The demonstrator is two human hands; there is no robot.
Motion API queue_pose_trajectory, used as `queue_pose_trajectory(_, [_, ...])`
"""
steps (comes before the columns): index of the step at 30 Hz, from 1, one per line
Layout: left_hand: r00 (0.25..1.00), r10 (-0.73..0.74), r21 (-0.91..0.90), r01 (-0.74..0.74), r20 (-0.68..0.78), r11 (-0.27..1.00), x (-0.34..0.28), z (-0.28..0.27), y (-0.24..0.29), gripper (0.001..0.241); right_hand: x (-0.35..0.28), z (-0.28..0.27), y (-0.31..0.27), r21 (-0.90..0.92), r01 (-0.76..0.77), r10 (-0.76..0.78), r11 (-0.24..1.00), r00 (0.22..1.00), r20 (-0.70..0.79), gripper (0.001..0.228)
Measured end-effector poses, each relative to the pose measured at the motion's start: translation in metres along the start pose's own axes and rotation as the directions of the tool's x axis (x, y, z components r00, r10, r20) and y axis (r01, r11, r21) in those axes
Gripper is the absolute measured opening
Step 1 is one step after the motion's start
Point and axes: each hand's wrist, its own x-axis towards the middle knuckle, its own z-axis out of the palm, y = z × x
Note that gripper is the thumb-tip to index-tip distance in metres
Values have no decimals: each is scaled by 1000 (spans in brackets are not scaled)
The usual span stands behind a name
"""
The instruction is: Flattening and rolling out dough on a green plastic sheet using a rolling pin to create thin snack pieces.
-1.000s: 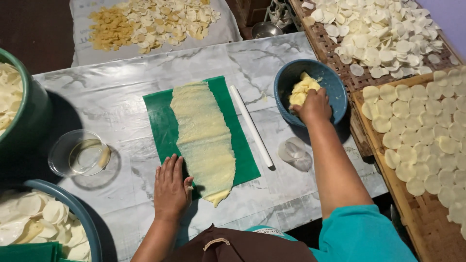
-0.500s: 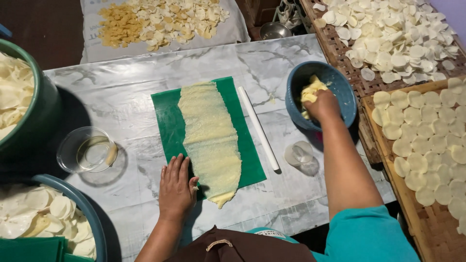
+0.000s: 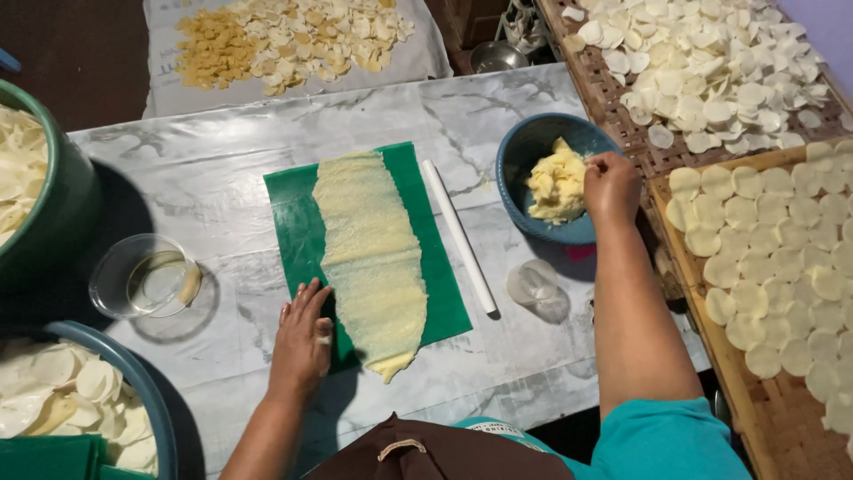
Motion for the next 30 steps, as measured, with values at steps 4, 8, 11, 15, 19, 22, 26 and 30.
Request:
queue_pose_trajectory(4, [976, -67, -111, 92, 208, 990, 31, -20, 4, 55, 55, 72, 87, -161, -70, 116, 984, 949, 292, 30])
queue_pose_trajectory(8, [990, 78, 147, -96, 121, 984, 75, -23, 119, 57, 52, 72, 47, -172, -116, 192, 978, 821, 538, 51])
queue_pose_trajectory(11, [924, 344, 204, -373, 166, 905, 113, 22, 197, 74, 53, 57, 31, -154, -150, 213, 976, 779, 590, 54])
queue_pose_trajectory(15, [815, 506, 318, -577, 282, 752, 160, 92, 233, 97, 51, 40, 17, -144, -130, 192, 981, 754, 629, 45])
queue_pose_trajectory(19, [764, 548, 373, -645, 342, 667, 183, 142, 217, 75, 41, 34, 17, -95, -116, 150, 989, 762, 630, 37])
queue_pose_trajectory(22, [752, 603, 375, -657, 265, 654, 191, 159, 208, 55, 39, 25, 16, -74, -48, 85, 996, 758, 647, 34])
queue_pose_trajectory(26, [835, 480, 330, -548, 269, 769, 195, 167, 220, 42, 40, 35, 31, 96, -193, 84, 976, 750, 656, 49])
queue_pose_trajectory(30, [891, 265, 136, -334, 370, 933, 196, 167, 245, 72, 42, -8, -12, 69, -108, 23, 992, 680, 732, 50])
